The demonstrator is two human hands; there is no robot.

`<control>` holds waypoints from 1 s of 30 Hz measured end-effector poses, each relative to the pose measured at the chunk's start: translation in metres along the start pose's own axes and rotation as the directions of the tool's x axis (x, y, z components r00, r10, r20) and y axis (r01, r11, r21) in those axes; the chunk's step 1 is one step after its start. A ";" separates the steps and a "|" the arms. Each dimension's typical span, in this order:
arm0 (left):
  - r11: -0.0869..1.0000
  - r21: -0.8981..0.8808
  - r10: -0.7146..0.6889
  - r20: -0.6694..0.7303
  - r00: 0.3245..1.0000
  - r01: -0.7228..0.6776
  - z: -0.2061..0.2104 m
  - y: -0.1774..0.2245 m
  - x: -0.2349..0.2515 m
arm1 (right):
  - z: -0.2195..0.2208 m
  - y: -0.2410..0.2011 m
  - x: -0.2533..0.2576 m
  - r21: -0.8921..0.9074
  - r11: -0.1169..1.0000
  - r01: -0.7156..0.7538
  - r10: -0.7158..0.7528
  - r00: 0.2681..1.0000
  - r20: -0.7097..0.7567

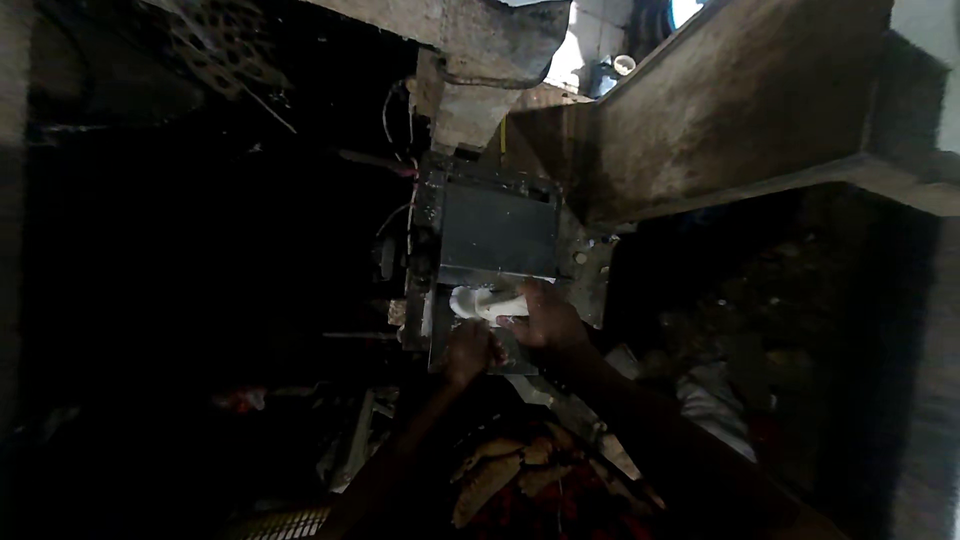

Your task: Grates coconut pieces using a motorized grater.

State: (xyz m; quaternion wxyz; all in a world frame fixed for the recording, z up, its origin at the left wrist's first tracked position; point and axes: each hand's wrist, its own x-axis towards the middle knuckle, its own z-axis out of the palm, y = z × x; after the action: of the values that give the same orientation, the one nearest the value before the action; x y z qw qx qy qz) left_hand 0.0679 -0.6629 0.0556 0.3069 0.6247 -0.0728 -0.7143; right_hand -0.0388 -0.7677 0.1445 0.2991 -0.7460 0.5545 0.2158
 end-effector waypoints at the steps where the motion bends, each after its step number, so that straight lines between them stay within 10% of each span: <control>1: 1.000 0.004 0.002 -0.017 1.000 -0.002 0.001 0.001 0.000 | 0.010 0.007 -0.002 0.015 0.999 0.033 -0.031 0.995 -0.092; 30: 0.997 0.077 -0.016 -0.125 0.992 0.026 0.007 0.009 -0.004 | 0.042 -0.006 0.005 0.125 0.991 -0.052 0.080 0.970 -0.230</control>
State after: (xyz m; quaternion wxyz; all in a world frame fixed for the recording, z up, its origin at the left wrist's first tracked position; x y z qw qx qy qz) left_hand 0.0642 -0.6698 0.0645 0.2784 0.6805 -0.0749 -0.6737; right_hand -0.0313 -0.7407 0.1119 0.2676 -0.7284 0.6223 0.1029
